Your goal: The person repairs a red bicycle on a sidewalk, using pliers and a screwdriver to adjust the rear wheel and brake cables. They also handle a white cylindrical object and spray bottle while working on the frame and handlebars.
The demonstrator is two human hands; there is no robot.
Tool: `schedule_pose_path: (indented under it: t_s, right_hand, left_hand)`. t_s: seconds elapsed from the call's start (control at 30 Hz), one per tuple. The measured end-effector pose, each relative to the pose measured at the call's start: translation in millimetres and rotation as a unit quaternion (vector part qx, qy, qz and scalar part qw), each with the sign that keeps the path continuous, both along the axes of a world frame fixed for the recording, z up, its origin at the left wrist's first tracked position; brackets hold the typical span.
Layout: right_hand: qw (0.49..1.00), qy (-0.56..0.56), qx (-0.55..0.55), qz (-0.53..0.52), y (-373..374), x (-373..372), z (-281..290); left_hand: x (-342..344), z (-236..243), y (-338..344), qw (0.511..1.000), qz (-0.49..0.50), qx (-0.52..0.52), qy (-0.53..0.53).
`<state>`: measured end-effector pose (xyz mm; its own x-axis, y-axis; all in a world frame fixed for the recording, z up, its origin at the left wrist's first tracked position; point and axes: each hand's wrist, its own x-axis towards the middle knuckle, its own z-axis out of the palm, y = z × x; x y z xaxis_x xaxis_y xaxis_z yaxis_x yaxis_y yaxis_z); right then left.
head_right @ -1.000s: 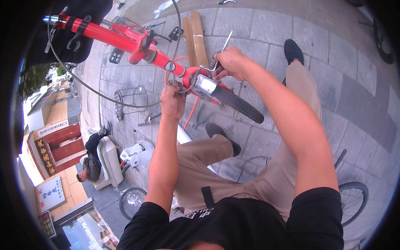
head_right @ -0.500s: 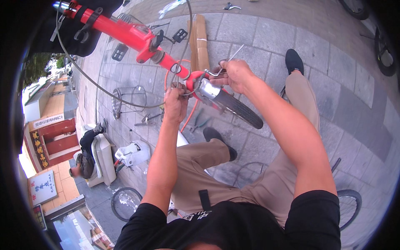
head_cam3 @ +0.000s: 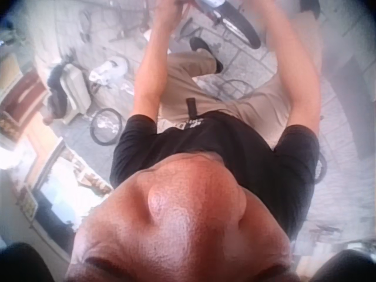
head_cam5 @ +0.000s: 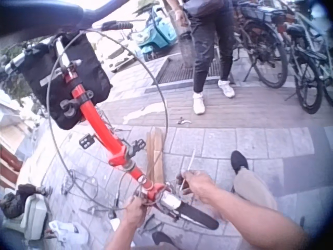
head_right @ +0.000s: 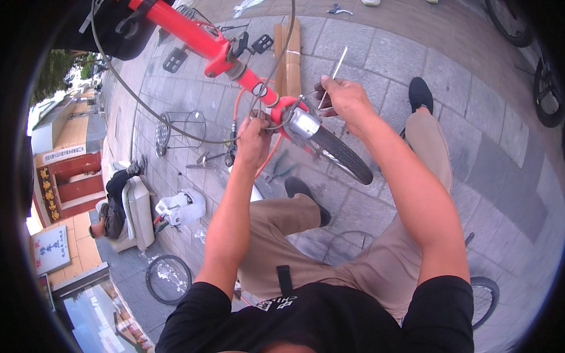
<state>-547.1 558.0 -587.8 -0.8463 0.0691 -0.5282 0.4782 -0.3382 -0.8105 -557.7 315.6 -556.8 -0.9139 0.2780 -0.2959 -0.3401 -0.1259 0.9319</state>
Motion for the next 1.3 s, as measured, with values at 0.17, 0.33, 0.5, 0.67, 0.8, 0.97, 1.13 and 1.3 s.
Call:
schedule_pose_path:
  t_s: [0.17, 0.33, 0.5, 0.67, 0.8, 0.97, 1.13, 1.3]
  right_hand:
    - [0.998, 0.012, 0.002, 0.061, 8, 0, 4]
    - [0.999, -0.015, -0.038, 0.000, -3, 0, 4]
    - [0.999, -0.036, -0.021, 0.005, -4, -1, -1]
    - [0.999, -0.039, -0.032, -0.009, -3, -3, -6]
    - [0.998, -0.040, -0.040, 0.002, -1, -4, -6]
    - [0.998, -0.044, -0.039, 0.004, 1, -4, -7]
    - [0.998, -0.047, -0.048, 0.004, 1, -7, -10]
    - [0.992, -0.089, -0.084, 0.014, 1, -14, -9]
  left_hand:
    - [-2, -12, -6, 1.000, 0.018, -0.008, -0.008]
    - [-1, -14, -10, 0.999, 0.021, -0.023, -0.011]
    - [-2, -18, -12, 1.000, 0.011, -0.024, -0.013]
    - [-3, -26, -16, 0.999, 0.038, -0.014, -0.026]
    - [-3, -25, -16, 0.999, 0.034, -0.018, -0.028]
    - [-2, -17, -12, 0.999, 0.024, -0.028, -0.016]
    - [-1, -12, -8, 0.999, 0.028, -0.017, -0.017]
    - [-1, -13, -8, 0.999, 0.026, -0.024, -0.016]
